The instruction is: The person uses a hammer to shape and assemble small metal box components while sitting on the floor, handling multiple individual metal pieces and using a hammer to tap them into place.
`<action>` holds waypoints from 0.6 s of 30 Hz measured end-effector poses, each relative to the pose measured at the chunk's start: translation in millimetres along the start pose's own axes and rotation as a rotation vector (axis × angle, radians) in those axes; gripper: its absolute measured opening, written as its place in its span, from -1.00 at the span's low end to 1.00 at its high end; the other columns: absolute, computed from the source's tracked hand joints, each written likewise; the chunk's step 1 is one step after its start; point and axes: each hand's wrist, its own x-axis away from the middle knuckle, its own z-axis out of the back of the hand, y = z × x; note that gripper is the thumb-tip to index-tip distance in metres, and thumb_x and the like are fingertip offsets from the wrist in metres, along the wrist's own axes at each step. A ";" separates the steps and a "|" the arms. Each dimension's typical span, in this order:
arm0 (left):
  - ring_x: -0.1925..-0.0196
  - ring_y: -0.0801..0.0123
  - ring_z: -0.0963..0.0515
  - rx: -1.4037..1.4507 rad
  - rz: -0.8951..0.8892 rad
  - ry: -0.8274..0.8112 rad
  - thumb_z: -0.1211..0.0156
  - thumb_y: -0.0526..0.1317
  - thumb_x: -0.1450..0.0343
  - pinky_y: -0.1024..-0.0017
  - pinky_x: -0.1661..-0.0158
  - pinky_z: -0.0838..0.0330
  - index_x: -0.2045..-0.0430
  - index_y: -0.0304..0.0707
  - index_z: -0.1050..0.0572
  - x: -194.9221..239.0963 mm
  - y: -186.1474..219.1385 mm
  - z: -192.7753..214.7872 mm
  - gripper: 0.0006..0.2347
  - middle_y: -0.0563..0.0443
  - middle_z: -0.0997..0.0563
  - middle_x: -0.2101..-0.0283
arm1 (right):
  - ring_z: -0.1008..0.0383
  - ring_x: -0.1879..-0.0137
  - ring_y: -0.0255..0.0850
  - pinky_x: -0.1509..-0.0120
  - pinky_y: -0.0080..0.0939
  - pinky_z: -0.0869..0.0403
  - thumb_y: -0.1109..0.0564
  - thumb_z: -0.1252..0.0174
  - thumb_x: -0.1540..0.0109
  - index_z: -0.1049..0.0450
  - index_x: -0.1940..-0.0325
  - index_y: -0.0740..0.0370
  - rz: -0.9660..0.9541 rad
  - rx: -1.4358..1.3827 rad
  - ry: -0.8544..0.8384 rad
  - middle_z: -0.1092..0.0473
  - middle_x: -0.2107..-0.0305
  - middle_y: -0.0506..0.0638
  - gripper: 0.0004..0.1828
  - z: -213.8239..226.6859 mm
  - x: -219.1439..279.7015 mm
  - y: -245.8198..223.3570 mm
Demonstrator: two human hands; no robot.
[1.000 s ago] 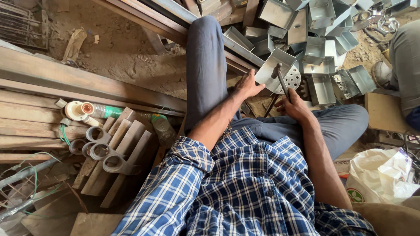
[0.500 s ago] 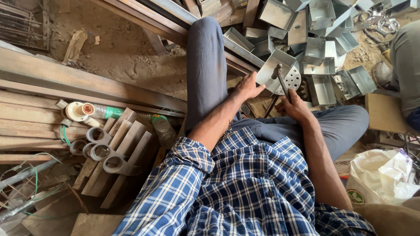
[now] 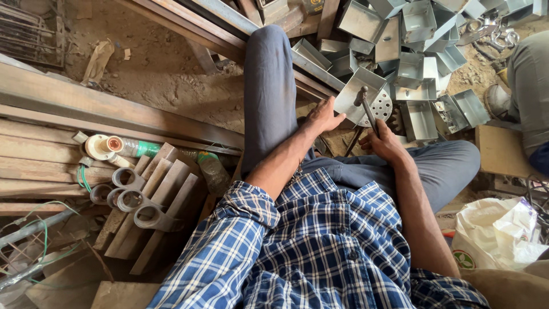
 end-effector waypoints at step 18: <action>-0.13 -0.18 -0.55 0.122 -0.208 0.247 -0.38 -0.09 -0.31 0.04 -0.08 -0.46 -0.32 -0.27 -0.15 10.7 15.1 2.0 -0.30 -0.39 -0.54 -0.12 | -0.34 0.18 -0.26 0.11 -0.22 -0.38 0.09 -0.07 -0.35 -0.39 -0.30 0.29 0.194 -0.179 0.397 -0.41 0.23 0.02 -0.55 7.1 1.3 2.8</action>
